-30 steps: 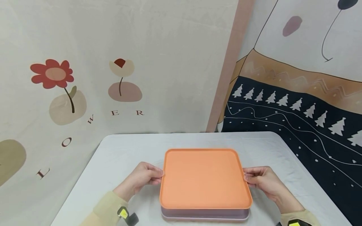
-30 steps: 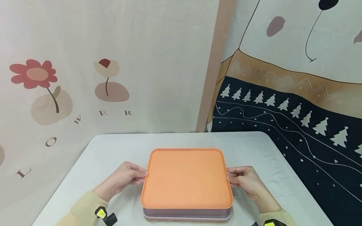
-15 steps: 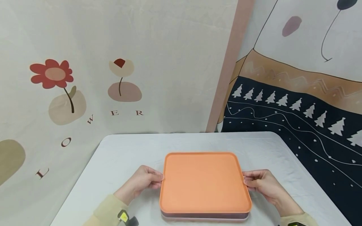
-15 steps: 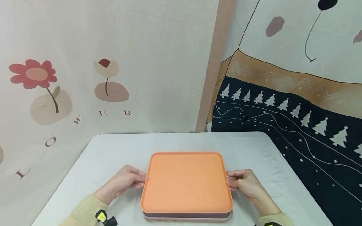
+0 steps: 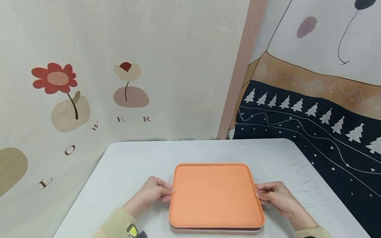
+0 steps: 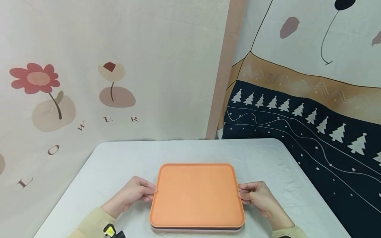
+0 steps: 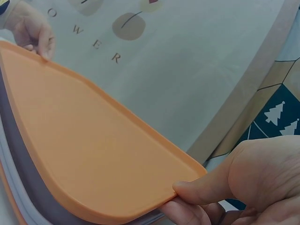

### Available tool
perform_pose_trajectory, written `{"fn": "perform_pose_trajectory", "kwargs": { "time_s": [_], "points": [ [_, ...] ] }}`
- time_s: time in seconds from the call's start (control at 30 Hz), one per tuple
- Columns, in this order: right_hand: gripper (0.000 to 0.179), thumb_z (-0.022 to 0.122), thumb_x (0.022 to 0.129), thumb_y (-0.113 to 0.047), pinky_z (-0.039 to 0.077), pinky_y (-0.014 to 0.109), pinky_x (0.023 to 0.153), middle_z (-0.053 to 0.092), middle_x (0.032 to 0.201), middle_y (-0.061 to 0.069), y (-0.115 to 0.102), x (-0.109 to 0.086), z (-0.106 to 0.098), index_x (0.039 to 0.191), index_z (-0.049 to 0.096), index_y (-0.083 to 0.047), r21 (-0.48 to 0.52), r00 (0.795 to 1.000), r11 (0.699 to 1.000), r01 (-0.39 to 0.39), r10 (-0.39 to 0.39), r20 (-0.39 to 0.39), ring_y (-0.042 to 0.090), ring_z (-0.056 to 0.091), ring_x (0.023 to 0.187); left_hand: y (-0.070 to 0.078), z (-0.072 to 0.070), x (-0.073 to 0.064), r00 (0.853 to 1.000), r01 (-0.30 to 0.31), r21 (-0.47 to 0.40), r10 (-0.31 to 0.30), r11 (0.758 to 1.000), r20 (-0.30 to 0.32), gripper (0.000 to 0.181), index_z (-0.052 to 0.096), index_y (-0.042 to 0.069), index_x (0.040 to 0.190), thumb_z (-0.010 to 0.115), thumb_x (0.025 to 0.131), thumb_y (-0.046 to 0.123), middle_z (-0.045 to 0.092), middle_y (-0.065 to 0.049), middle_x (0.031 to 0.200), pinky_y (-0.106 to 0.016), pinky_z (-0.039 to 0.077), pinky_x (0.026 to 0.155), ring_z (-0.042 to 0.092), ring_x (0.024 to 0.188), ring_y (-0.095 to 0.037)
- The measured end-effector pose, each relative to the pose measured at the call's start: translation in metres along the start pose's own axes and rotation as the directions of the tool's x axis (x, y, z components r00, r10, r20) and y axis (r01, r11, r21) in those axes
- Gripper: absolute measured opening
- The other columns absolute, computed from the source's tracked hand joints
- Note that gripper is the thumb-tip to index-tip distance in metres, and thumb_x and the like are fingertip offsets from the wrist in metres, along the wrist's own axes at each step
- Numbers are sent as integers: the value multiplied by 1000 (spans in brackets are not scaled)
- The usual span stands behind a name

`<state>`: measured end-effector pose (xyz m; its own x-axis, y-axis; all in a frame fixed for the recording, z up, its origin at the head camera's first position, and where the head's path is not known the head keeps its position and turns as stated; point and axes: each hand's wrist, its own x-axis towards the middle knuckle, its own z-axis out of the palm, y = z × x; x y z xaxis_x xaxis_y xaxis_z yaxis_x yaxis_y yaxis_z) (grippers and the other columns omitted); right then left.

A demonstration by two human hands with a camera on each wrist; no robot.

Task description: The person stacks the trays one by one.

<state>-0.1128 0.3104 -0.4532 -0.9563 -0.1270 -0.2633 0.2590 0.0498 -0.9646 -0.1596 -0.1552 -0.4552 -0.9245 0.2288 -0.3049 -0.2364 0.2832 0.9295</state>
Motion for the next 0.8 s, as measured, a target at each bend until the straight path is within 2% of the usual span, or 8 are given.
{"fn": "perform_pose_trajectory", "kwargs": {
  "time_s": [0.33, 0.6, 0.8],
  "points": [
    [26, 70, 91, 14, 65, 30, 72, 77, 97, 9, 7, 1, -2, 117, 70, 18, 10, 1000, 1000, 9, -9, 21, 14, 75, 82, -6, 4, 1, 1000, -16, 17, 16, 1000, -7, 10, 79, -5, 95, 79, 90, 3, 76, -12, 80, -29, 65, 63, 71, 64, -15],
    [28, 69, 91, 15, 66, 31, 71, 77, 97, 10, 10, 3, -2, 118, 69, 20, -16, 1000, 1000, -14, 13, -17, 15, 75, 82, -9, 7, 3, 1000, -15, 2, 15, 1000, -3, 10, 79, -6, 96, 79, 90, 2, 76, -13, 80, -28, 64, 63, 71, 64, -14],
    [27, 69, 91, 15, 66, 32, 72, 77, 98, 11, 14, 5, -2, 117, 70, 19, -4, 1000, 1000, -15, 15, -7, 16, 76, 83, -8, 8, 3, 1000, -6, 1, 7, 1000, -25, 10, 78, -7, 96, 79, 89, 1, 76, -12, 80, -27, 64, 61, 71, 63, -14]
  ]
}}
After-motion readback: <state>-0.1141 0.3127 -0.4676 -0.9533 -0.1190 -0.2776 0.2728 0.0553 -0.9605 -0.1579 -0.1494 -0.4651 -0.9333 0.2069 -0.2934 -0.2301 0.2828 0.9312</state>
